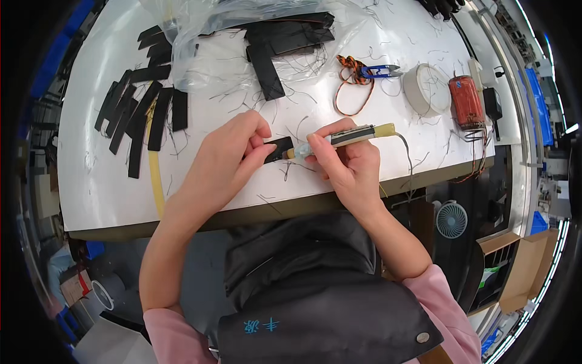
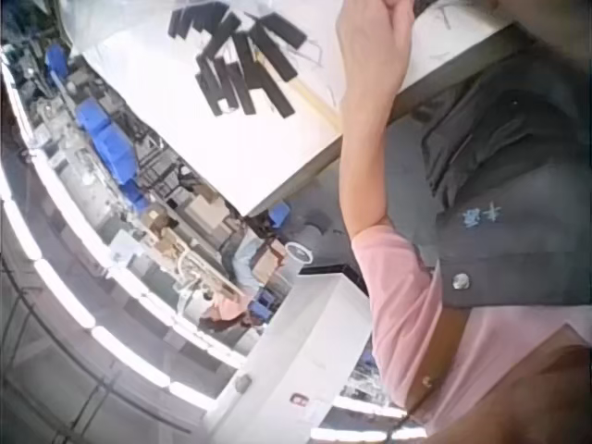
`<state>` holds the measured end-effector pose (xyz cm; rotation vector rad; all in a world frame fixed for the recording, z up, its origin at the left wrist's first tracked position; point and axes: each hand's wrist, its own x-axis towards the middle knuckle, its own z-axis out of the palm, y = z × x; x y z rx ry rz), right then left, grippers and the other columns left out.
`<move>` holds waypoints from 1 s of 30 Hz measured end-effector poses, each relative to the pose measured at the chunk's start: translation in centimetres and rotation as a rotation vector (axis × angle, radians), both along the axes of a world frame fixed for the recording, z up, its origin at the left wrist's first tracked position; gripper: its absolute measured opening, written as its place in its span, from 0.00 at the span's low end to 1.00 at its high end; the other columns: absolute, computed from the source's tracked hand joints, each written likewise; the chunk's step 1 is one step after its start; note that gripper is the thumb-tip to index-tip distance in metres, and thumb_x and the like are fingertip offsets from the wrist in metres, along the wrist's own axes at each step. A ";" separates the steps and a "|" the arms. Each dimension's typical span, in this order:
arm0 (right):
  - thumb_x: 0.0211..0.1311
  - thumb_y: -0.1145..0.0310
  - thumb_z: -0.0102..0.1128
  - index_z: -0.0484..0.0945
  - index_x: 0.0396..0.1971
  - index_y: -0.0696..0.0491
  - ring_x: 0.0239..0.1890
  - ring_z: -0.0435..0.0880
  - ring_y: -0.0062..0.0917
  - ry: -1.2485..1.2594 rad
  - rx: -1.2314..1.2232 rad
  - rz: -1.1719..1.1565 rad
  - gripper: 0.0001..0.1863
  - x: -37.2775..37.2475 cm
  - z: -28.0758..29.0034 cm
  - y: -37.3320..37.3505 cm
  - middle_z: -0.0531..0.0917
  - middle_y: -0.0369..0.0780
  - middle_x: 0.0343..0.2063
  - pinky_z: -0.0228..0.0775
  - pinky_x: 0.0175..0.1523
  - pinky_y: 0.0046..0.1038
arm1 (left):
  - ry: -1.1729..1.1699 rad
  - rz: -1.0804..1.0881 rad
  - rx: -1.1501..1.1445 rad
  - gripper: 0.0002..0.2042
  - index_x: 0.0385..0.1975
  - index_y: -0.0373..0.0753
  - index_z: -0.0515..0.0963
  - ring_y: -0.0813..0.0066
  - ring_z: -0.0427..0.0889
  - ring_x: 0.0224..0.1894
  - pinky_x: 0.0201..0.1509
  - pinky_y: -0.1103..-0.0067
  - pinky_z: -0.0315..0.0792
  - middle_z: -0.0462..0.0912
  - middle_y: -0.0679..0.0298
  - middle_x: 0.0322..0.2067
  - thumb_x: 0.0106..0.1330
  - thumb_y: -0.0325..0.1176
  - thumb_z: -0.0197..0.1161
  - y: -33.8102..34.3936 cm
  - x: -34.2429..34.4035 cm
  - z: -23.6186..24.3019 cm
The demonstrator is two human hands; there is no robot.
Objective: The person solders or heat-bonds small leather or fabric strips with a soldering iron at a workshop table.
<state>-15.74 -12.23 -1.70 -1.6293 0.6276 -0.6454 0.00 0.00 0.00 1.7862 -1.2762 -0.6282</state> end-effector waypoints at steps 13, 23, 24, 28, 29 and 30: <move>0.63 0.69 0.62 0.79 0.28 0.62 0.17 0.76 0.11 -0.005 -0.017 0.000 0.11 0.1 0.1 0.0 0.80 0.35 0.21 0.61 0.21 0.15 | -0.136 0.020 -0.054 0.03 0.34 0.33 0.72 0.75 0.74 0.25 0.29 0.81 0.68 0.73 0.62 0.29 0.62 0.20 0.57 0.2 -0.3 -0.2; 0.70 0.64 0.51 0.72 0.32 0.57 0.20 0.71 0.11 -0.114 0.159 -0.011 0.12 0.8 0.8 -0.2 0.74 0.33 0.19 0.63 0.25 0.15 | -0.280 0.060 -0.052 0.06 0.35 0.35 0.74 0.72 0.75 0.31 0.30 0.80 0.68 0.73 0.62 0.36 0.59 0.21 0.60 1.8 -1.1 -0.1; 0.71 0.63 0.50 0.72 0.32 0.57 0.21 0.71 0.12 -0.077 0.109 0.004 0.13 1.0 0.8 -0.3 0.74 0.33 0.19 0.64 0.26 0.17 | -0.281 0.060 -0.053 0.06 0.35 0.35 0.74 0.72 0.75 0.31 0.30 0.80 0.68 0.73 0.62 0.36 0.59 0.21 0.60 1.8 -1.1 -0.1; 0.71 0.63 0.49 0.71 0.32 0.58 0.21 0.72 0.14 -0.027 0.029 0.056 0.14 1.5 0.2 -0.6 0.74 0.35 0.19 0.64 0.27 0.19 | -0.260 0.007 -0.041 0.06 0.33 0.36 0.73 0.73 0.74 0.31 0.30 0.80 0.68 0.72 0.62 0.36 0.58 0.23 0.62 1.5 -0.6 -0.1; 0.71 0.63 0.49 0.71 0.32 0.58 0.21 0.72 0.14 -0.027 0.029 0.056 0.14 1.5 0.1 -0.5 0.74 0.35 0.19 0.64 0.27 0.19 | -0.277 -0.008 -0.038 0.06 0.32 0.35 0.73 0.73 0.74 0.31 0.30 0.80 0.68 0.71 0.62 0.36 0.58 0.23 0.62 1.5 -0.5 -0.2; 0.71 0.63 0.50 0.71 0.32 0.58 0.21 0.72 0.14 -0.038 0.002 0.054 0.13 1.5 0.0 -0.5 0.74 0.35 0.19 0.65 0.27 0.19 | -0.277 -0.008 -0.038 0.06 0.32 0.35 0.73 0.73 0.74 0.31 0.30 0.80 0.68 0.71 0.62 0.36 0.58 0.23 0.62 1.5 -0.5 -0.2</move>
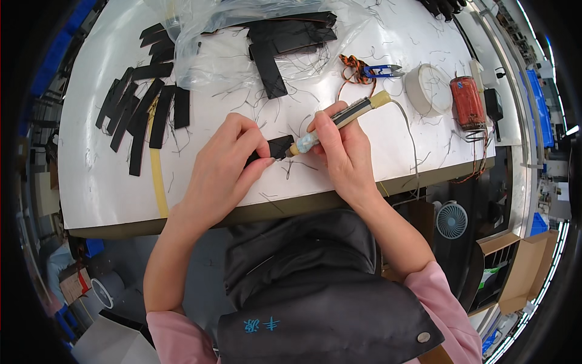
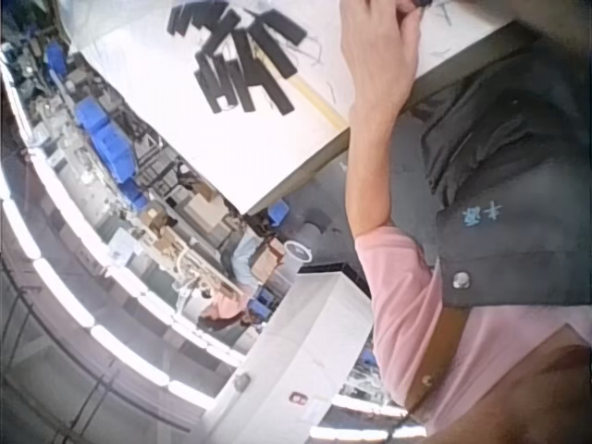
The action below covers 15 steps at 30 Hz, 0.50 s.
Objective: The person solders or heat-bonds small leather or fabric strips with a soldering iron at a workshop table.
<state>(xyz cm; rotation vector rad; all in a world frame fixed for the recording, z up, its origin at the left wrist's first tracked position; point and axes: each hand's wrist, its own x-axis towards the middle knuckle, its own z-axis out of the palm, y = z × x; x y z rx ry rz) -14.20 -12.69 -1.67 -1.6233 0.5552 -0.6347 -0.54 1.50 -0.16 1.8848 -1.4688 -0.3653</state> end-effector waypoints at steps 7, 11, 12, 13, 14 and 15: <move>0.70 0.65 0.52 0.72 0.32 0.59 0.20 0.72 0.14 -0.002 -0.033 0.002 0.12 0.1 -0.1 0.1 0.74 0.35 0.18 0.65 0.27 0.19 | 0.046 0.082 0.002 0.06 0.30 0.36 0.69 0.63 0.74 0.29 0.32 0.71 0.67 0.69 0.60 0.31 0.58 0.24 0.61 -0.5 -0.3 -0.2; 0.69 0.66 0.52 0.72 0.31 0.59 0.19 0.72 0.14 -0.007 -0.041 0.007 0.11 0.2 -0.4 0.1 0.74 0.35 0.17 0.64 0.26 0.19 | 0.060 0.079 0.014 0.05 0.31 0.34 0.69 0.68 0.71 0.27 0.31 0.76 0.66 0.69 0.61 0.31 0.60 0.22 0.59 -0.5 -0.1 -0.3; 0.69 0.66 0.53 0.72 0.31 0.59 0.19 0.72 0.14 -0.003 -0.062 0.013 0.11 0.1 -0.4 0.1 0.74 0.35 0.17 0.64 0.26 0.19 | 0.060 0.080 0.014 0.05 0.31 0.34 0.69 0.68 0.71 0.27 0.31 0.76 0.66 0.69 0.61 0.31 0.60 0.22 0.59 -0.5 -0.1 -0.3; 0.69 0.66 0.53 0.72 0.31 0.59 0.19 0.71 0.14 0.000 -0.084 0.019 0.11 0.1 -0.4 0.1 0.74 0.35 0.17 0.63 0.26 0.20 | 0.050 0.082 -0.001 0.05 0.31 0.34 0.69 0.69 0.71 0.28 0.31 0.77 0.66 0.70 0.61 0.31 0.60 0.22 0.59 -0.5 -0.1 -0.4; 0.69 0.66 0.53 0.72 0.31 0.59 0.19 0.71 0.14 0.000 -0.084 0.019 0.11 0.1 -0.4 0.0 0.74 0.35 0.17 0.63 0.26 0.20 | 0.041 0.085 -0.015 0.05 0.32 0.34 0.69 0.70 0.71 0.28 0.32 0.77 0.66 0.70 0.61 0.31 0.61 0.22 0.59 -0.5 -0.1 -0.5; 0.69 0.66 0.53 0.72 0.31 0.59 0.19 0.72 0.15 0.002 -0.089 0.025 0.11 0.1 -0.4 0.0 0.74 0.35 0.17 0.64 0.26 0.20 | 0.041 0.085 -0.015 0.05 0.32 0.34 0.69 0.70 0.71 0.28 0.32 0.77 0.66 0.70 0.61 0.31 0.61 0.22 0.59 -0.5 0.0 -0.6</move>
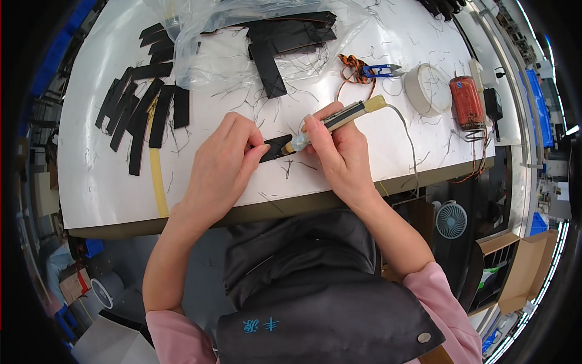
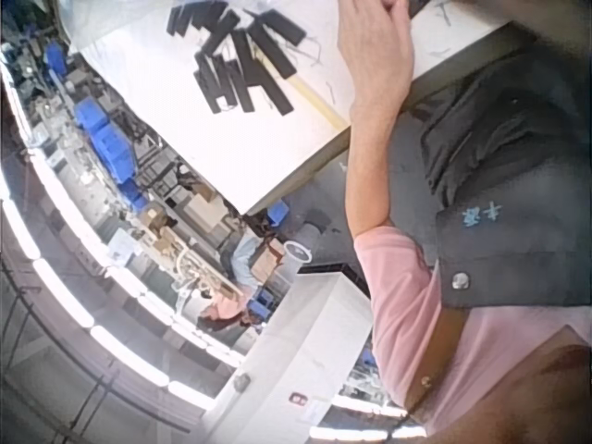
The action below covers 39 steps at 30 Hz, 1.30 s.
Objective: The person solders or heat-bonds small leather or fabric strips with a soldering iron at a workshop table.
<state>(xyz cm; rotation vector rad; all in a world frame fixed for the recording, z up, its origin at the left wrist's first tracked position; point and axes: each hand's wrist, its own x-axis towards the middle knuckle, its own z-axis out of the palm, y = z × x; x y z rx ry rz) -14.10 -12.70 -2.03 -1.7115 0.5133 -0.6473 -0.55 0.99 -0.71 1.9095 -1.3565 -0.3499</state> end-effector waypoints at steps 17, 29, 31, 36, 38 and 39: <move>0.69 0.67 0.52 0.73 0.31 0.60 0.19 0.73 0.16 -0.036 0.040 -0.017 0.11 0.1 -0.3 0.0 0.74 0.36 0.18 0.65 0.26 0.20 | 0.255 0.085 0.105 0.04 0.34 0.33 0.69 0.81 0.74 0.29 0.29 0.84 0.73 0.74 0.64 0.31 0.68 0.26 0.53 0.2 0.6 0.5; 0.70 0.66 0.51 0.72 0.32 0.62 0.22 0.77 0.17 -0.033 0.118 -0.026 0.13 0.1 0.3 0.2 0.75 0.37 0.23 0.72 0.29 0.19 | 0.465 0.164 0.000 0.05 0.38 0.32 0.71 0.82 0.74 0.30 0.28 0.86 0.73 0.73 0.65 0.32 0.65 0.23 0.56 -0.3 0.2 0.9; 0.71 0.66 0.49 0.72 0.33 0.62 0.24 0.80 0.19 -0.026 0.181 -0.023 0.13 0.1 0.4 0.2 0.75 0.37 0.24 0.75 0.30 0.19 | 0.333 0.088 -0.006 0.05 0.37 0.32 0.73 0.82 0.73 0.30 0.27 0.86 0.72 0.73 0.65 0.31 0.63 0.23 0.57 -0.3 0.5 0.8; 0.71 0.65 0.50 0.71 0.35 0.61 0.25 0.81 0.17 -0.062 0.193 -0.011 0.12 0.3 -0.2 0.1 0.74 0.36 0.22 0.71 0.27 0.17 | 0.144 -0.014 0.043 0.02 0.31 0.33 0.74 0.79 0.73 0.29 0.28 0.83 0.69 0.71 0.65 0.28 0.60 0.23 0.60 -0.4 0.8 0.6; 0.71 0.65 0.50 0.71 0.35 0.60 0.24 0.81 0.17 -0.038 0.210 -0.002 0.12 0.3 -0.2 0.1 0.74 0.36 0.22 0.70 0.26 0.17 | 0.090 0.012 0.045 0.02 0.31 0.33 0.73 0.75 0.73 0.29 0.31 0.79 0.68 0.70 0.62 0.28 0.61 0.23 0.58 -0.7 0.6 0.7; 0.71 0.65 0.51 0.71 0.35 0.60 0.24 0.81 0.16 -0.039 0.208 -0.004 0.12 0.3 -0.2 0.1 0.74 0.35 0.21 0.69 0.26 0.17 | 0.089 0.012 0.044 0.02 0.31 0.33 0.73 0.75 0.73 0.29 0.31 0.79 0.68 0.70 0.62 0.28 0.61 0.23 0.58 -0.7 0.5 0.7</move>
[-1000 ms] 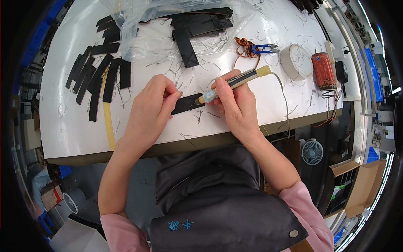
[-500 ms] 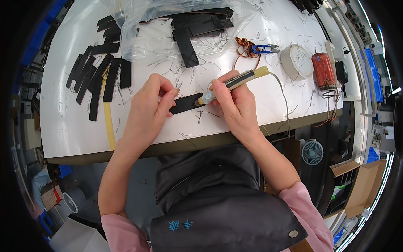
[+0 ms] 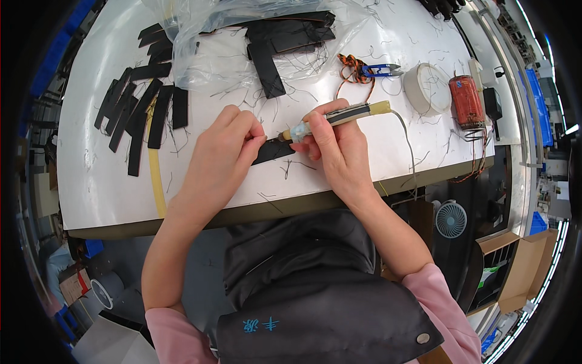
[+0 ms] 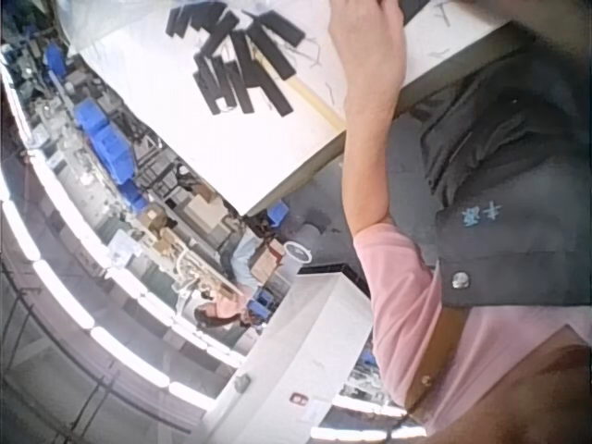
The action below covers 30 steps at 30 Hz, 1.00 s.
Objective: The person solders or heat-bonds small leather or fabric strips with a soldering iron at a workshop table.
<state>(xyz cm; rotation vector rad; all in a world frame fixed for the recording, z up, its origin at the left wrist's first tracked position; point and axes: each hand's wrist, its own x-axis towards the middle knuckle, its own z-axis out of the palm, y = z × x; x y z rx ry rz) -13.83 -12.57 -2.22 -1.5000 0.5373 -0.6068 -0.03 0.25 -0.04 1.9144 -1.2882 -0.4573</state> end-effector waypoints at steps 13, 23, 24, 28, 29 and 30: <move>0.70 0.65 0.52 0.71 0.34 0.59 0.22 0.79 0.14 0.028 -0.048 0.010 0.11 0.0 0.1 -0.1 0.75 0.34 0.19 0.67 0.25 0.16 | -0.148 0.034 -0.007 0.02 0.31 0.32 0.71 0.66 0.75 0.29 0.33 0.74 0.69 0.71 0.58 0.30 0.63 0.22 0.57 -0.3 -0.3 -0.5; 0.72 0.64 0.47 0.68 0.36 0.58 0.20 0.70 0.11 -0.087 0.101 -0.033 0.12 -0.2 0.2 -0.2 0.73 0.34 0.21 0.78 0.32 0.20 | -0.431 0.239 -0.103 0.07 0.39 0.37 0.74 0.68 0.77 0.25 0.29 0.76 0.69 0.75 0.60 0.31 0.62 0.23 0.59 -0.4 -0.6 -0.9; 0.73 0.63 0.46 0.68 0.36 0.58 0.20 0.69 0.11 -0.136 0.148 -0.077 0.12 -0.3 0.3 -0.2 0.72 0.34 0.22 0.78 0.33 0.21 | -0.430 0.237 -0.105 0.07 0.39 0.37 0.74 0.68 0.77 0.25 0.29 0.76 0.69 0.75 0.60 0.31 0.62 0.23 0.59 -0.3 -0.8 -0.8; 0.73 0.62 0.45 0.68 0.36 0.57 0.20 0.66 0.10 -0.110 0.158 -0.180 0.12 -1.2 1.3 -1.0 0.70 0.33 0.22 0.78 0.33 0.22 | -0.242 0.191 -0.111 0.09 0.39 0.39 0.76 0.68 0.79 0.28 0.29 0.76 0.70 0.75 0.64 0.30 0.59 0.26 0.63 -0.3 -1.9 0.1; 0.73 0.62 0.46 0.68 0.36 0.56 0.20 0.66 0.10 -0.085 0.128 -0.184 0.12 -1.4 1.3 -1.4 0.70 0.33 0.22 0.78 0.33 0.21 | -0.106 0.110 -0.067 0.08 0.38 0.38 0.76 0.69 0.78 0.28 0.29 0.76 0.70 0.75 0.64 0.30 0.59 0.26 0.63 -0.5 -2.2 0.2; 0.72 0.61 0.48 0.69 0.36 0.56 0.19 0.67 0.10 -0.085 0.122 -0.172 0.12 -1.5 1.1 -1.7 0.71 0.33 0.20 0.76 0.31 0.20 | -0.117 0.085 -0.117 0.07 0.35 0.38 0.75 0.68 0.78 0.27 0.28 0.75 0.69 0.75 0.63 0.28 0.59 0.25 0.62 -0.9 -2.3 -0.3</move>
